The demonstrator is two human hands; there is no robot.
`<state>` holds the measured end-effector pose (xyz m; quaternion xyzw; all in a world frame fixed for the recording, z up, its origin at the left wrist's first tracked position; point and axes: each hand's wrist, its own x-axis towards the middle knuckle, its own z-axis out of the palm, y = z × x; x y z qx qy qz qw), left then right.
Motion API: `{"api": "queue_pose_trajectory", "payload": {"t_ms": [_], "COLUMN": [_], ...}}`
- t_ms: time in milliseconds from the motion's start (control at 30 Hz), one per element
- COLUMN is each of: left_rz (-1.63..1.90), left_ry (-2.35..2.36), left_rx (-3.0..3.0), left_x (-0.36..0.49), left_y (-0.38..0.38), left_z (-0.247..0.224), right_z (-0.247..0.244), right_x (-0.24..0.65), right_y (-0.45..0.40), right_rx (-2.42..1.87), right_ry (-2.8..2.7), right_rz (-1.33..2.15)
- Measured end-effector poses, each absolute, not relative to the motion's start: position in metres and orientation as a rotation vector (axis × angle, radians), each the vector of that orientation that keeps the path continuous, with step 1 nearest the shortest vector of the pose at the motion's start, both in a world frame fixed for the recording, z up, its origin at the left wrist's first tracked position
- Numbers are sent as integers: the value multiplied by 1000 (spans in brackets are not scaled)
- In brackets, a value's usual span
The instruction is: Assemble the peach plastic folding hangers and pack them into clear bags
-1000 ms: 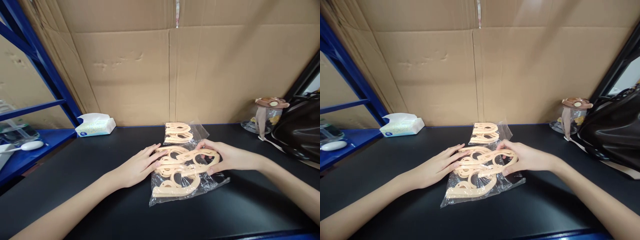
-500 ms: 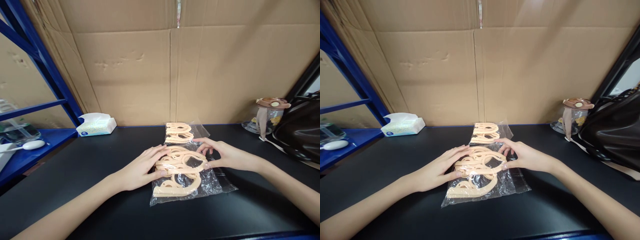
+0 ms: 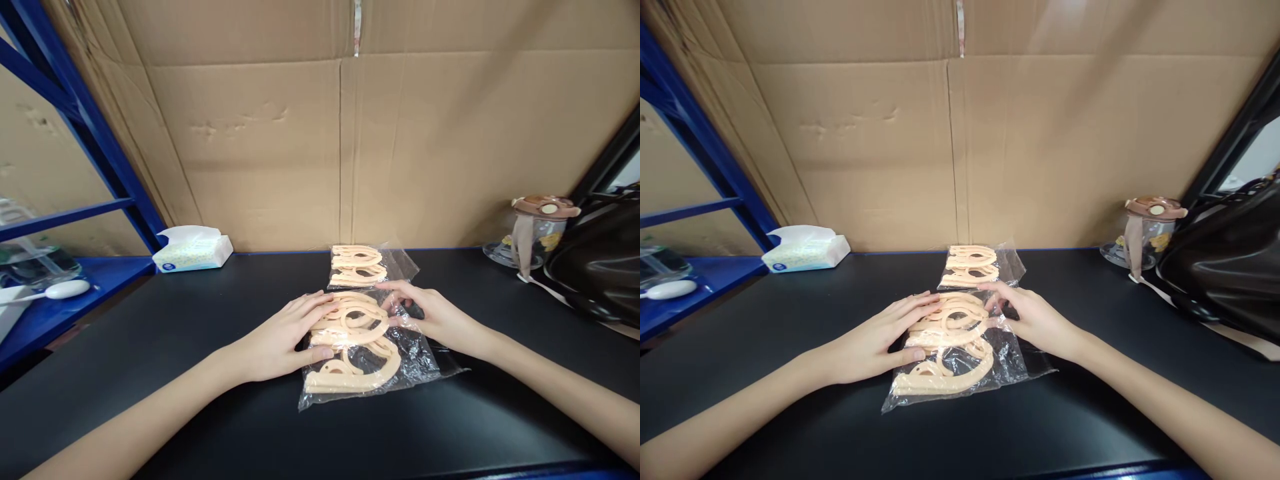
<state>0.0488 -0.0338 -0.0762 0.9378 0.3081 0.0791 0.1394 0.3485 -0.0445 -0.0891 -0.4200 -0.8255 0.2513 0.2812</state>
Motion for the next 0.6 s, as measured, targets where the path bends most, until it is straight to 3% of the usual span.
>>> {"api": "queue_pose_trajectory", "payload": {"t_ms": [267, 600], "left_rz": [205, 223], "left_ry": [873, 879], "left_rx": [2728, 2760], "left_x": [53, 94], "left_y": [-37, -67], "left_z": [-71, -60], "right_z": [-87, -70], "right_x": [347, 387], "right_y": [-47, -37], "right_rx": [-1234, -1727], "right_ry": [-2272, -2195], "right_rz": [566, 368]}}
